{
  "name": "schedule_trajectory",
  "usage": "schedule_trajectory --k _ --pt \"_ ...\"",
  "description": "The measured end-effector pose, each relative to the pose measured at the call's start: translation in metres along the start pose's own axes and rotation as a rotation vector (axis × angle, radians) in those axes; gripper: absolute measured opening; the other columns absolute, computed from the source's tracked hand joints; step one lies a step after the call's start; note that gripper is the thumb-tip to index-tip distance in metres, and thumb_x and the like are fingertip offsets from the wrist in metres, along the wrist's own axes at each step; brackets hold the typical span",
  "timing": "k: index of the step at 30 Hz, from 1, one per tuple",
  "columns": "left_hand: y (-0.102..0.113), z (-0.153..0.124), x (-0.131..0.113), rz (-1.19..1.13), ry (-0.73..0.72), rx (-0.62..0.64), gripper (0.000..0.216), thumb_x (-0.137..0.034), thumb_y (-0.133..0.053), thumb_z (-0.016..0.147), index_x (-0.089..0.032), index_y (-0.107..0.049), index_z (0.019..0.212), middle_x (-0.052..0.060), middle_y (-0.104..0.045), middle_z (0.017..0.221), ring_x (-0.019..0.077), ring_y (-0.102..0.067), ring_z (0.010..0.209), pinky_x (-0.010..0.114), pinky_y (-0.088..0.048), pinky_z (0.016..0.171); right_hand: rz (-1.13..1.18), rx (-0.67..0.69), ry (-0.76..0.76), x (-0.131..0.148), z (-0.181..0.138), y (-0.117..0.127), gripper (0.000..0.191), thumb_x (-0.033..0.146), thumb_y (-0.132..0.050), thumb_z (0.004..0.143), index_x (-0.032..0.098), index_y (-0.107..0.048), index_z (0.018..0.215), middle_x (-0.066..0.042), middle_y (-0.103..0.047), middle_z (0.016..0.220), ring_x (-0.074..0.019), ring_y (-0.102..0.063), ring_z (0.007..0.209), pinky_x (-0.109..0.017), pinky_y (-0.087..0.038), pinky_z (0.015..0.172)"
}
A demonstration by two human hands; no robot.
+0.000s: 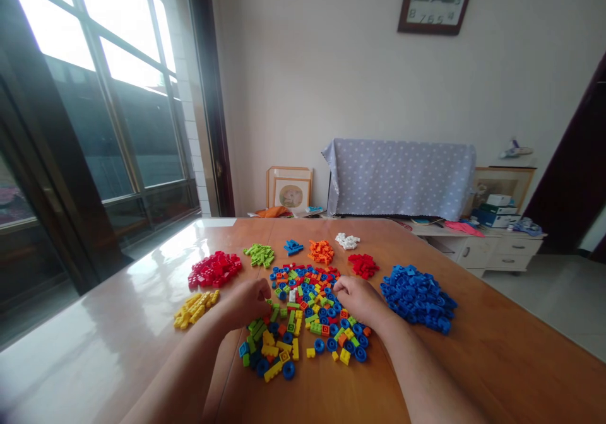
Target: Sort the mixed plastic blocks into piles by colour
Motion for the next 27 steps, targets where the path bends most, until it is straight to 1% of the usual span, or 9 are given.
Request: schedule_trajectory --k 3,6,10,13,16,19,24,27 --pt "0.001 0.000 -0.003 -0.013 0.015 0.024 0.017 -0.023 -0.062 0.061 -0.022 -0.070 0.075 0.001 -0.066 0.069 0.0158 -0.053 0.059 0.024 -0.028 0.051 0.005 -0.024 0.000 0.001 0.000 0.000 0.021 0.023 -0.052 0.080 0.021 -0.073 0.085 0.000 -0.070 0.075 -0.0153 -0.059 0.070 -0.023 -0.035 0.061" --pt "0.004 -0.003 -0.014 0.016 0.020 0.067 0.019 -0.022 -0.058 0.064 -0.021 -0.073 0.076 0.002 -0.067 0.069 0.0163 -0.055 0.061 0.024 -0.030 0.052 0.022 -0.033 -0.004 0.002 0.000 0.000 0.022 0.025 -0.053 0.080 0.021 -0.073 0.088 0.000 -0.070 0.075 -0.0153 -0.059 0.069 -0.023 -0.035 0.060" --pt "0.005 -0.008 -0.029 0.068 -0.035 0.104 0.024 -0.019 -0.055 0.066 -0.021 -0.075 0.079 0.002 -0.069 0.074 0.0158 -0.057 0.064 0.024 -0.031 0.053 0.021 -0.021 -0.003 0.004 0.000 -0.001 0.022 0.028 -0.053 0.081 0.021 -0.073 0.088 0.000 -0.069 0.073 -0.0151 -0.058 0.066 -0.023 -0.035 0.059" --pt "0.001 -0.010 -0.034 0.105 -0.084 0.120 0.023 -0.019 -0.055 0.067 -0.021 -0.074 0.080 0.002 -0.069 0.076 0.0145 -0.056 0.065 0.022 -0.030 0.053 0.020 -0.021 -0.012 0.002 0.000 0.000 0.023 0.027 -0.052 0.080 0.021 -0.073 0.088 0.000 -0.071 0.076 -0.0155 -0.059 0.068 -0.024 -0.036 0.061" --pt "-0.004 -0.009 -0.035 0.116 -0.141 0.112 0.023 -0.019 -0.056 0.068 -0.022 -0.074 0.081 0.002 -0.070 0.081 0.0138 -0.057 0.068 0.022 -0.033 0.055 0.022 -0.025 -0.029 0.000 0.001 0.000 0.024 0.024 -0.051 0.079 0.020 -0.073 0.089 -0.001 -0.072 0.078 -0.0156 -0.061 0.070 -0.023 -0.037 0.061" --pt "-0.007 -0.008 -0.035 0.106 -0.187 0.085 0.023 -0.018 -0.055 0.069 -0.023 -0.074 0.081 0.002 -0.069 0.087 0.0139 -0.058 0.071 0.021 -0.036 0.059 0.019 -0.008 -0.009 0.001 0.000 0.000 0.023 0.023 -0.051 0.078 0.020 -0.072 0.085 0.000 -0.071 0.076 -0.0152 -0.060 0.069 -0.023 -0.037 0.061" --pt "-0.007 -0.009 -0.036 0.092 -0.230 0.048 0.020 -0.018 -0.056 0.071 -0.023 -0.074 0.079 0.002 -0.067 0.083 0.0146 -0.057 0.071 0.022 -0.036 0.060 0.037 -0.004 0.018 0.006 -0.003 0.000 0.022 0.023 -0.051 0.077 0.022 -0.072 0.084 0.000 -0.071 0.079 -0.0156 -0.061 0.072 -0.023 -0.039 0.062" --pt "-0.008 -0.010 -0.038 0.030 -0.248 0.025 0.017 -0.017 -0.057 0.071 -0.022 -0.072 0.077 0.002 -0.067 0.083 0.0142 -0.056 0.069 0.022 -0.036 0.059 0.042 0.000 0.013 0.008 -0.004 -0.001 0.020 0.024 -0.052 0.079 0.022 -0.071 0.083 0.001 -0.070 0.077 -0.0156 -0.060 0.071 -0.024 -0.039 0.061"
Point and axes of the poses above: each hand's wrist, its own z-axis towards the middle knuckle, its own y-axis out of the back of the hand, x = y × z, the point moved 1 cm from there along z, towards the middle knuckle
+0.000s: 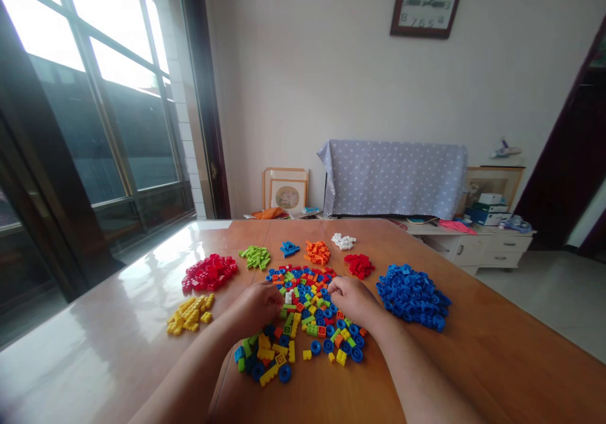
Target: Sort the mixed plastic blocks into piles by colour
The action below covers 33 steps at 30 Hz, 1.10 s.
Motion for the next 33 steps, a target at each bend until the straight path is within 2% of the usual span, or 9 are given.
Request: schedule_trajectory --k 4,8,11,16,22,26,28,33 --pt "-0.003 0.001 -0.004 -0.115 -0.015 -0.048 0.017 -0.015 -0.055 0.072 -0.020 -0.071 0.078 0.003 -0.067 0.085 0.0143 -0.057 0.071 0.022 -0.039 0.062 0.036 -0.009 0.016 0.007 -0.001 -0.002 0.020 0.026 -0.052 0.081 0.021 -0.071 0.086 -0.001 -0.069 0.080 -0.0158 -0.061 0.072 -0.024 -0.041 0.063" --pt "-0.006 0.005 -0.008 -0.209 -0.019 -0.064 0.014 -0.020 -0.056 0.077 -0.019 -0.069 0.079 0.003 -0.066 0.083 0.0146 -0.057 0.071 0.023 -0.041 0.063 0.056 -0.017 0.102 0.025 -0.004 -0.006 0.020 0.025 -0.054 0.083 0.021 -0.073 0.088 -0.002 -0.068 0.086 -0.0157 -0.061 0.076 -0.025 -0.044 0.068" --pt "-0.009 0.006 -0.012 -0.326 0.026 -0.036 0.014 -0.027 -0.058 0.079 -0.018 -0.068 0.081 0.002 -0.063 0.076 0.0134 -0.055 0.066 0.022 -0.040 0.059 0.060 -0.018 0.156 0.040 -0.006 -0.012 0.019 0.025 -0.056 0.083 0.022 -0.074 0.090 -0.003 -0.066 0.083 -0.0158 -0.060 0.076 -0.026 -0.045 0.070" --pt "-0.012 0.004 -0.021 -0.612 0.136 0.082 0.022 -0.037 -0.058 0.082 -0.017 -0.063 0.090 -0.002 -0.053 0.069 0.0109 -0.050 0.056 0.021 -0.038 0.051 0.124 -0.011 0.220 0.059 -0.011 -0.020 0.023 0.027 -0.061 0.084 0.025 -0.073 0.104 -0.002 -0.063 0.084 -0.0145 -0.058 0.070 -0.026 -0.046 0.066" --pt "-0.020 0.006 -0.023 -0.834 0.109 0.048 0.033 -0.044 -0.066 0.080 -0.017 -0.054 0.093 -0.005 -0.050 0.069 0.0066 -0.041 0.053 0.018 -0.032 0.046 0.282 0.009 0.267 0.076 -0.018 -0.025 0.019 0.032 -0.066 0.084 0.023 -0.071 0.100 -0.001 -0.062 0.085 -0.0151 -0.060 0.077 -0.026 -0.048 0.069" --pt "-0.022 0.006 -0.025 -0.893 0.134 0.059 0.039 -0.046 -0.068 0.079 -0.018 -0.051 0.101 -0.006 -0.050 0.070 0.0057 -0.041 0.050 0.018 -0.032 0.045 0.438 0.030 0.212 0.078 -0.016 -0.029 0.020 0.038 -0.062 0.087 0.021 -0.069 0.093 -0.001 -0.063 0.081 -0.0148 -0.059 0.076 -0.025 -0.047 0.068" --pt "-0.019 0.006 -0.026 -0.886 0.170 0.014 0.042 -0.045 -0.069 0.079 -0.018 -0.052 0.106 -0.006 -0.051 0.070 0.0068 -0.045 0.051 0.018 -0.033 0.046 0.546 0.037 0.145 0.075 -0.013 -0.029 0.021 0.038 -0.062 0.086 0.019 -0.067 0.094 0.000 -0.064 0.080 -0.0145 -0.059 0.076 -0.025 -0.048 0.068" --pt "-0.005 0.007 -0.021 -0.826 0.249 -0.186 0.044 -0.047 -0.066 0.080 -0.016 -0.055 0.108 -0.005 -0.053 0.067 0.0088 -0.048 0.054 0.020 -0.037 0.051 0.725 0.011 -0.188 0.053 0.010 -0.017 0.025 0.036 -0.064 0.079 0.019 -0.065 0.098 -0.001 -0.067 0.080 -0.0140 -0.061 0.070 -0.021 -0.044 0.053"
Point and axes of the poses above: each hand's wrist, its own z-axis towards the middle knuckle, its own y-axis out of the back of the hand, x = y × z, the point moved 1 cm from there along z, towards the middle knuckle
